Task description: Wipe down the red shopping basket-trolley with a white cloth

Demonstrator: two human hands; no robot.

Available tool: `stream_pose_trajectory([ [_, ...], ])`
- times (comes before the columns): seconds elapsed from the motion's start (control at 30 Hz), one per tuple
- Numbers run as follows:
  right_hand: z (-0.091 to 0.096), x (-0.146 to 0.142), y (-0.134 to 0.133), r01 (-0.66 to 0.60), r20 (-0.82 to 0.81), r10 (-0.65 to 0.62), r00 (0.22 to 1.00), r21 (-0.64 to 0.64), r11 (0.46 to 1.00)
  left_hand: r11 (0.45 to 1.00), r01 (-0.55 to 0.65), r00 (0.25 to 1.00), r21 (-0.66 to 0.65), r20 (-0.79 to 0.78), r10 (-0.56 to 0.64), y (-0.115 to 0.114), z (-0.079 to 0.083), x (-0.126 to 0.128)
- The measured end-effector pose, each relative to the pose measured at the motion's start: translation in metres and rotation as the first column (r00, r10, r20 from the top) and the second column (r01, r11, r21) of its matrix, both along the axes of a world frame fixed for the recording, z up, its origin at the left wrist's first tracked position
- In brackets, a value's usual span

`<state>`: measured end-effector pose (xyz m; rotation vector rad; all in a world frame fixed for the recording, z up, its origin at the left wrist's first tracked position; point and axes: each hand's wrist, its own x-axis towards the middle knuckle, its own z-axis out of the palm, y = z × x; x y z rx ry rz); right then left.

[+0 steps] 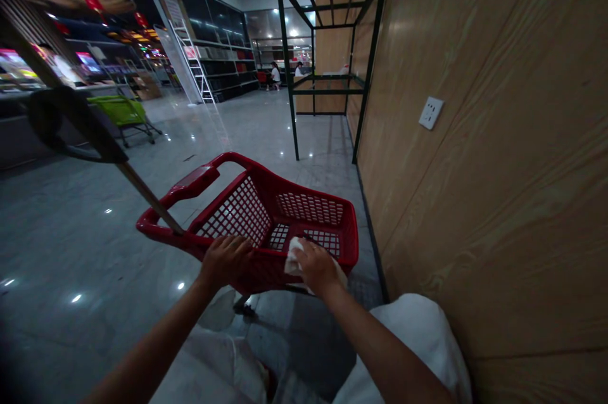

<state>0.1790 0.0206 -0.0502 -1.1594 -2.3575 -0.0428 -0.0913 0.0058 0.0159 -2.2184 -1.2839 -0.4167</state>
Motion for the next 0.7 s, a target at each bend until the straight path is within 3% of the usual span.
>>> stream_pose_trajectory([
  [0.07, -0.015, 0.044, -0.003, 0.066, -0.015, -0.065, 0.998, 0.054, 0.996, 0.981, -0.147, 0.988, 0.129, 0.069, 0.139, -0.001, 0.01, -0.024],
  [0.13, -0.029, 0.075, -0.005, 0.13, -0.049, -0.125, 0.991, 0.099, 0.987, 0.97, -0.177, 0.982, 0.165, 0.088, 0.164, -0.001, 0.014, -0.04],
  [0.23, -0.037, 0.08, -0.006, 0.179, -0.102, -0.166, 0.981, 0.133, 0.975, 0.961, -0.201, 0.976, 0.189, 0.119, 0.181, 0.001, 0.012, -0.04],
  [0.3, -0.031, 0.054, -0.004, 0.184, -0.132, -0.166, 0.977, 0.137, 0.973, 0.937, -0.253, 0.96, 0.241, 0.186, 0.212, 0.004, 0.007, -0.031],
  [0.37, -0.018, 0.009, 0.0, 0.159, -0.153, -0.142, 0.978, 0.108, 0.981, 0.928, -0.263, 0.951, 0.264, 0.233, 0.204, 0.006, 0.003, -0.021],
  [0.5, 0.022, -0.102, 0.008, -0.043, -0.226, 0.038, 0.973, -0.015, 0.999, 0.942, -0.245, 0.945, 0.229, 0.274, 0.18, 0.007, 0.001, -0.016],
  [0.57, 0.038, -0.144, 0.011, -0.129, -0.259, 0.114, 0.959, -0.039, 0.991, 0.942, -0.248, 0.951, 0.225, 0.242, 0.193, 0.006, 0.001, -0.02],
  [0.63, 0.047, -0.162, 0.012, -0.171, -0.254, 0.154, 0.955, -0.045, 0.984, 0.939, -0.243, 0.961, 0.242, 0.192, 0.2, 0.006, 0.001, -0.026],
  [0.7, 0.045, -0.152, 0.012, -0.189, -0.22, 0.177, 0.959, -0.036, 0.981, 0.935, -0.235, 0.966, 0.267, 0.168, 0.195, 0.006, -0.001, -0.032],
])
